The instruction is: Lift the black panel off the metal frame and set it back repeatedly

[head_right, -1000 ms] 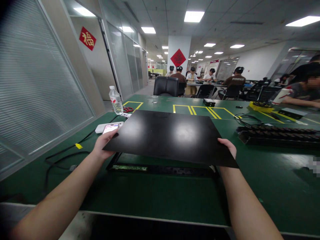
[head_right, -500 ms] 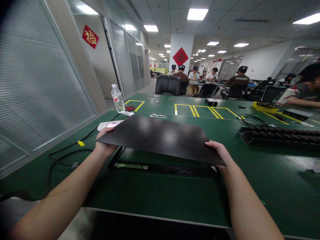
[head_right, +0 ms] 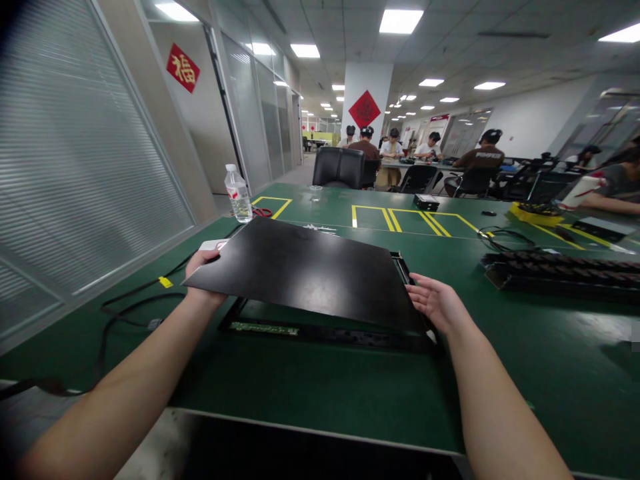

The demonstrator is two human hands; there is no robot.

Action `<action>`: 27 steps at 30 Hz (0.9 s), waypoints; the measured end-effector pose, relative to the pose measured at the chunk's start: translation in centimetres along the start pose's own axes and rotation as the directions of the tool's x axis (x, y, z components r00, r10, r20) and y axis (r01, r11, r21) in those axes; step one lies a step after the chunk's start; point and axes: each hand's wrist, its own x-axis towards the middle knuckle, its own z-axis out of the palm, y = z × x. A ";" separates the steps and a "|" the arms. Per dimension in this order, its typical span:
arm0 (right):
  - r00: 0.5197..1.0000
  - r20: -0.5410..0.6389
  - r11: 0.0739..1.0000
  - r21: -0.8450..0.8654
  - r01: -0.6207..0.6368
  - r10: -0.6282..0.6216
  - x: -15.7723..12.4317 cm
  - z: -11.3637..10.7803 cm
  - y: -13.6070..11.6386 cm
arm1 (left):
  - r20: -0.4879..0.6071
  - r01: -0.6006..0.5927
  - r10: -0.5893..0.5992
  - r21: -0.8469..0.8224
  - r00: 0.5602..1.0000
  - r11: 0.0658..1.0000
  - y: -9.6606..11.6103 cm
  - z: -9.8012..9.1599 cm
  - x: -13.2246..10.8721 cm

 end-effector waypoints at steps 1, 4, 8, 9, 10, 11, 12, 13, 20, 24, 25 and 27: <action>1.000 -0.006 1.000 -0.009 0.008 -0.008 -0.1 0.0 0.0 | -0.005 -0.009 0.009 0.001 1.000 1.000 0.0 -0.1 0.1; 1.000 -0.008 0.999 -0.035 0.022 -0.023 -0.2 0.0 -0.1 | 0.020 -0.007 0.006 0.027 1.000 1.000 0.0 -0.3 0.4; 0.999 -0.023 0.996 -0.072 0.045 -0.047 -0.3 -0.1 -0.1 | 0.043 0.004 -0.006 0.043 0.999 0.999 -0.2 -0.5 0.4; 0.998 -0.035 0.995 -0.079 0.056 -0.059 -0.3 -0.1 -0.1 | 0.048 0.009 -0.011 0.048 0.999 0.999 -0.2 -0.5 0.4; 0.996 -0.046 0.994 -0.085 0.066 -0.070 -0.3 -0.1 -0.1 | 0.055 0.017 -0.020 0.055 0.998 0.998 -0.3 -0.6 0.5; 0.995 -0.054 0.993 -0.091 0.073 -0.078 -0.3 -0.1 -0.1 | 0.066 0.031 -0.035 0.061 0.997 0.998 -0.4 -0.6 0.6; 0.995 -0.064 0.992 -0.099 0.076 -0.083 -0.2 -0.2 -0.1 | 0.080 0.052 -0.057 0.067 0.995 0.996 -0.5 -0.7 0.6; 0.994 -0.072 0.991 -0.111 0.076 -0.084 0.0 -0.3 -0.1 | 0.102 0.079 -0.086 0.073 0.991 0.994 -0.5 -0.8 0.8; 0.972 -0.199 0.970 -0.232 0.074 -0.122 1.6 -2.0 0.5 | 0.227 0.326 -0.380 0.243 0.897 0.914 -1.2 -1.4 1.2; 0.960 -0.228 0.961 -0.258 0.100 -0.161 2.0 -2.5 0.8 | 0.197 0.425 -0.508 0.349 0.838 0.835 -1.5 -1.4 0.9; 0.958 -0.232 0.959 -0.264 0.104 -0.168 2.0 -2.5 0.8 | 0.175 0.428 -0.514 0.369 0.840 0.825 -1.6 -1.4 0.9; 0.956 -0.229 0.955 -0.273 0.115 -0.181 1.9 -2.4 0.8 | 0.123 0.417 -0.503 0.412 0.855 0.810 -1.7 -1.4 0.8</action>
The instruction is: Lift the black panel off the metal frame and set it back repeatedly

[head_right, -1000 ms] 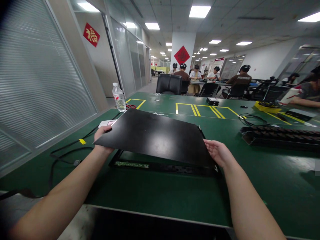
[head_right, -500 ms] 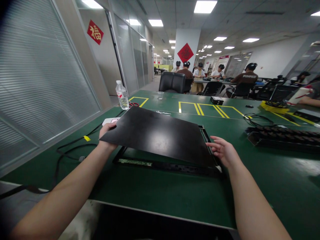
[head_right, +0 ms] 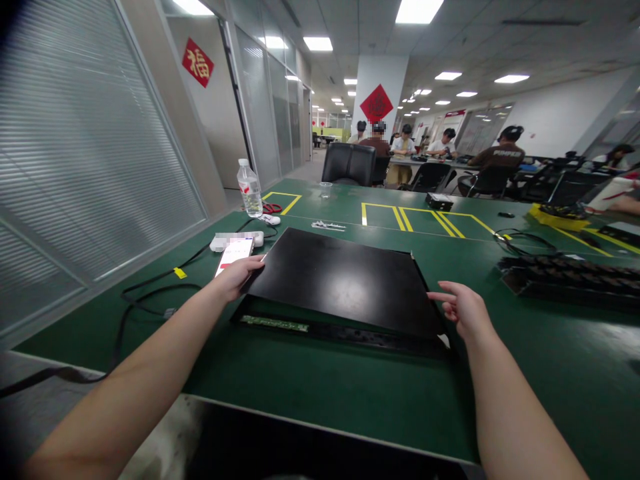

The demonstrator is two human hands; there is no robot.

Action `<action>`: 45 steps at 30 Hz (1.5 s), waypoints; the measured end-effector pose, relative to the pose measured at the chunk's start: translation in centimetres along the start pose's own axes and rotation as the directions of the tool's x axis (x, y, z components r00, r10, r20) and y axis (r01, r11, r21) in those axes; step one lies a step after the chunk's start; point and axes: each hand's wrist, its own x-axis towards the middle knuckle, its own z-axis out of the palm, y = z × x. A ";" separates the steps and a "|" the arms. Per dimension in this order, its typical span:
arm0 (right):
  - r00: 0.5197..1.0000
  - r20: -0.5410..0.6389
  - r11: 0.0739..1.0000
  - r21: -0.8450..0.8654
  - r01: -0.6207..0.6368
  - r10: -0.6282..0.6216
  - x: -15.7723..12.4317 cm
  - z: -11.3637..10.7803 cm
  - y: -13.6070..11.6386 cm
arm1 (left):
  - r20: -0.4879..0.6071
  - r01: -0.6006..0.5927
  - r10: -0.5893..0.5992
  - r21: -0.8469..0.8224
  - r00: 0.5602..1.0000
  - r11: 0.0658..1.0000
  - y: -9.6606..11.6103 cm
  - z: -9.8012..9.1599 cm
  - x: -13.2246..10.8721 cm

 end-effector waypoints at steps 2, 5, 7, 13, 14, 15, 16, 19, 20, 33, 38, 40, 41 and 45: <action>1.000 0.007 1.000 -0.003 0.012 -0.012 -0.1 0.1 -0.1 | -0.051 -0.005 0.007 0.045 0.999 0.999 0.0 0.0 0.0; 1.000 0.018 1.000 0.004 0.023 -0.024 -0.4 0.4 -0.2 | -0.085 -0.035 0.041 0.080 0.996 0.996 0.1 -0.1 0.0; 0.999 0.021 1.000 0.011 0.024 -0.024 -0.5 0.5 -0.2 | -0.089 -0.061 0.068 0.082 0.994 0.995 0.4 -0.1 -0.1; 0.998 0.060 0.999 0.027 0.020 -0.021 -0.9 0.9 -0.4 | -0.095 -0.087 0.092 0.051 0.991 0.995 1.6 -0.2 -0.9; 0.998 0.067 0.999 0.029 0.017 -0.019 -1.0 0.9 -0.3 | -0.071 -0.091 0.093 0.041 0.993 0.995 1.7 -0.3 -1.0; 0.997 0.075 0.999 0.028 0.016 -0.018 -1.0 0.9 -0.3 | -0.043 -0.094 0.095 0.032 0.995 0.995 1.8 -0.3 -1.1; 0.997 0.080 1.000 0.025 0.016 -0.018 -0.9 1.0 -0.3 | -0.017 -0.101 0.101 0.023 0.995 0.995 1.9 -0.4 -1.1; 0.996 0.086 1.000 0.014 0.014 -0.016 -0.9 1.0 -0.3 | 0.028 -0.109 0.108 0.011 0.994 0.994 2.1 -0.5 -1.3; 0.996 0.087 1.000 0.014 0.011 -0.012 -1.0 1.0 -0.3 | 0.033 -0.107 0.107 0.011 0.994 0.994 2.1 -0.5 -1.3; 0.993 0.112 0.999 0.016 0.028 -0.030 -0.8 1.0 -0.2 | -0.145 -0.067 0.079 0.086 0.986 0.994 1.8 0.1 -1.0; 0.995 0.092 0.999 0.028 0.035 -0.038 -0.8 0.8 -0.1 | -0.105 -0.030 0.040 0.090 0.994 0.996 1.1 0.4 -0.9; 0.996 0.080 0.999 0.028 0.044 -0.046 -0.8 0.9 -0.2 | -0.085 -0.018 0.025 0.091 0.996 0.996 0.8 0.4 -0.7; 0.996 0.073 0.999 0.025 0.048 -0.049 -0.9 0.9 -0.2 | -0.079 -0.011 0.019 0.093 0.997 0.996 0.7 0.4 -0.6; 0.997 0.058 0.999 0.012 0.050 -0.051 -0.9 1.0 -0.2 | -0.095 0.011 -0.001 0.107 0.995 0.994 0.4 0.4 -0.4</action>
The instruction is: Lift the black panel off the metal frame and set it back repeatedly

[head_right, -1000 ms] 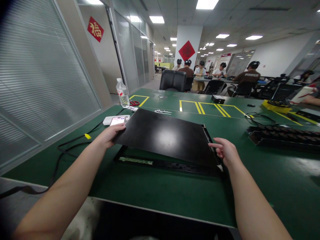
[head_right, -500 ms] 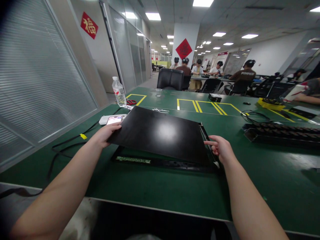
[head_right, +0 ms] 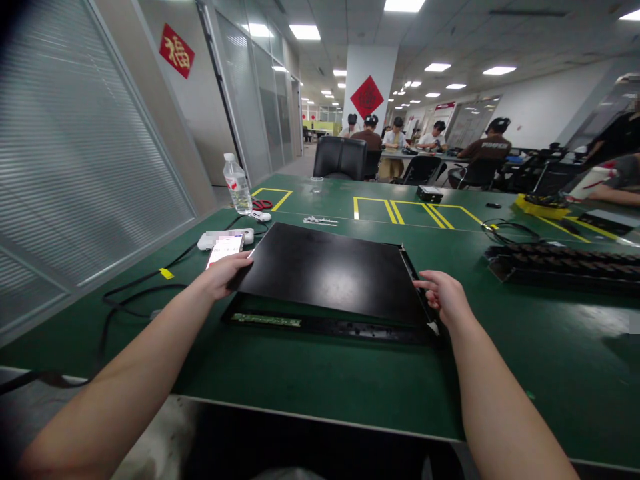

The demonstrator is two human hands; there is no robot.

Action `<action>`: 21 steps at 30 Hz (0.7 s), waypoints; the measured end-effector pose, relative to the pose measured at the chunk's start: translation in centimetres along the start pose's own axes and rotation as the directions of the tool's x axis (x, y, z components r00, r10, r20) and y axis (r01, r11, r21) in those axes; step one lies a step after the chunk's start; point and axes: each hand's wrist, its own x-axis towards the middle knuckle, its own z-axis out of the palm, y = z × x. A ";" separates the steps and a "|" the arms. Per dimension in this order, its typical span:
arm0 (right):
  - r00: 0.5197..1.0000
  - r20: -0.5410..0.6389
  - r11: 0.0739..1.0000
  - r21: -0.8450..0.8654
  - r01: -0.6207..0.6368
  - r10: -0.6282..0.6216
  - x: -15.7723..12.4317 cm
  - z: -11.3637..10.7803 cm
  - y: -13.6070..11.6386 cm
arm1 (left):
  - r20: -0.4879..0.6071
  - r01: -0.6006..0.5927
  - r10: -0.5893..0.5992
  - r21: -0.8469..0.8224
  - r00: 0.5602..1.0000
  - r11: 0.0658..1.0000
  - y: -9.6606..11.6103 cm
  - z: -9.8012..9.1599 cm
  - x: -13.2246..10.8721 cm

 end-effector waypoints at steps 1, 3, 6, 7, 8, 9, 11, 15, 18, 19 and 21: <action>1.000 0.001 1.000 -0.002 0.003 -0.003 0.0 0.0 0.0 | 0.003 0.003 -0.003 0.001 1.000 1.000 0.0 0.0 0.1; 1.000 -0.001 1.000 -0.012 0.015 -0.015 0.0 0.0 0.0 | 0.018 0.006 -0.006 0.000 1.000 1.000 -0.1 0.0 0.1; 1.000 -0.012 0.999 -0.022 0.025 -0.026 0.0 -0.1 0.0 | 0.033 0.014 -0.014 0.009 0.999 1.000 -0.1 0.0 0.1; 1.000 -0.014 0.999 -0.021 0.027 -0.028 0.0 -0.1 0.0 | 0.031 0.019 -0.019 0.015 0.999 1.000 -0.1 0.0 0.1; 0.999 -0.016 0.999 -0.020 0.030 -0.030 0.0 -0.1 0.0 | 0.031 0.023 -0.024 0.021 0.999 1.000 -0.2 0.0 0.1; 0.999 -0.018 0.999 -0.020 0.034 -0.034 0.0 -0.1 0.0 | 0.031 0.028 -0.028 0.026 0.999 0.999 -0.2 0.0 0.0; 0.999 -0.019 0.999 -0.025 0.045 -0.046 0.0 -0.1 0.0 | 0.029 0.033 -0.034 0.034 0.999 0.999 -0.2 0.1 -0.1; 0.997 -0.017 0.996 -0.053 0.071 -0.072 0.1 -0.1 0.2 | 0.007 0.042 -0.043 0.054 0.999 0.998 -0.3 0.3 -0.3; 0.995 -0.023 0.993 -0.082 0.090 -0.092 0.2 -0.1 0.4 | -0.005 0.046 -0.045 0.068 0.999 0.997 -0.4 0.3 -0.2; 0.995 -0.024 0.991 -0.090 0.097 -0.100 0.3 -0.1 0.5 | -0.006 0.047 -0.046 0.071 0.999 0.996 -0.4 0.3 -0.2; 0.993 -0.032 0.988 -0.108 0.110 -0.114 0.3 -0.1 0.6 | -0.005 0.048 -0.048 0.072 0.999 0.996 -0.5 0.3 0.0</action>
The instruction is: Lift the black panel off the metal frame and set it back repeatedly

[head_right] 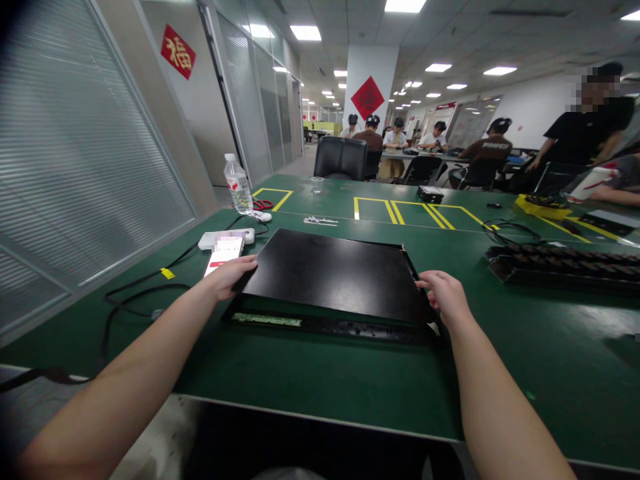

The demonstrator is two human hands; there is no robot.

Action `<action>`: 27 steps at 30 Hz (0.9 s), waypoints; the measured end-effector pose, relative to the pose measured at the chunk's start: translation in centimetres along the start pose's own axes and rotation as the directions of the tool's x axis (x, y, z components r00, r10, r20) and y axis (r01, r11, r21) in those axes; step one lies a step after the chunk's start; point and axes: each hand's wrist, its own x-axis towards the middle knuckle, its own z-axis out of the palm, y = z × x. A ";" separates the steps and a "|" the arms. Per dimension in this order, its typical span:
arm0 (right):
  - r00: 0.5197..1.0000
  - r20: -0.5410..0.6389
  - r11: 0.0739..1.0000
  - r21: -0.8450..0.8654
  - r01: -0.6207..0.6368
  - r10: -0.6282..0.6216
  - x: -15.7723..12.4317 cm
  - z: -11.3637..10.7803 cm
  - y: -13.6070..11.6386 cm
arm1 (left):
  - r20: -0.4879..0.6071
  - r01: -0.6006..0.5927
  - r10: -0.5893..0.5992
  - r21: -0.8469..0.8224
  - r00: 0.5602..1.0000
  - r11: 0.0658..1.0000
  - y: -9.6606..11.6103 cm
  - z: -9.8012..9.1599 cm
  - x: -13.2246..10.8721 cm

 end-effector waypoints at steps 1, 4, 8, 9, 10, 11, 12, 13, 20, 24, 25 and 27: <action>1.000 -0.005 1.000 -0.010 0.007 -0.007 0.0 0.0 0.0 | 0.005 0.000 0.000 -0.002 1.000 1.000 -0.1 0.0 0.1; 1.000 -0.019 0.999 -0.046 0.019 -0.020 0.0 0.1 0.1 | 0.026 0.000 0.000 -0.006 1.000 1.000 -0.2 -0.1 0.2; 0.999 -0.033 0.991 -0.127 0.037 -0.042 -0.1 0.2 0.1 | 0.034 0.008 -0.008 -0.002 0.999 1.000 -0.2 0.1 0.1; 0.998 -0.034 0.987 -0.154 0.047 -0.053 -0.1 0.2 0.1 | 0.028 0.009 -0.009 0.001 1.000 1.000 -0.2 0.1 0.0; 0.997 -0.034 0.981 -0.183 0.059 -0.066 -0.1 0.2 0.2 | 0.024 0.008 -0.008 0.004 1.000 1.000 -0.2 0.2 0.0; 0.996 -0.033 0.974 -0.215 0.071 -0.080 0.0 0.1 0.3 | 0.021 0.009 -0.009 0.005 1.000 1.000 -0.2 0.2 0.0; 0.995 -0.032 0.965 -0.249 0.082 -0.093 0.2 0.0 0.5 | 0.023 0.009 -0.009 0.004 1.000 1.000 -0.2 0.1 0.0; 0.994 -0.031 0.955 -0.283 0.093 -0.106 0.3 0.0 0.6 | 0.029 0.008 -0.008 0.001 1.000 1.000 -0.2 0.1 0.1; 0.986 -0.022 0.867 -0.479 0.137 -0.168 0.5 -0.1 0.6 | 0.022 0.003 -0.003 0.014 1.000 1.000 -0.3 0.1 -0.1; 0.983 -0.019 0.803 -0.580 0.137 -0.181 -0.3 0.3 -0.2 | 0.000 0.004 -0.004 0.037 1.000 0.999 0.0 0.6 -0.7; 0.980 -0.016 0.784 -0.603 0.149 -0.198 -0.4 0.4 -0.3 | -0.004 0.003 -0.003 0.042 1.000 0.999 0.0 0.7 -0.8; 0.973 -0.003 0.747 -0.641 0.177 -0.233 -0.5 0.6 -0.4 | -0.007 0.003 -0.003 0.041 1.000 0.999 0.1 0.8 -0.9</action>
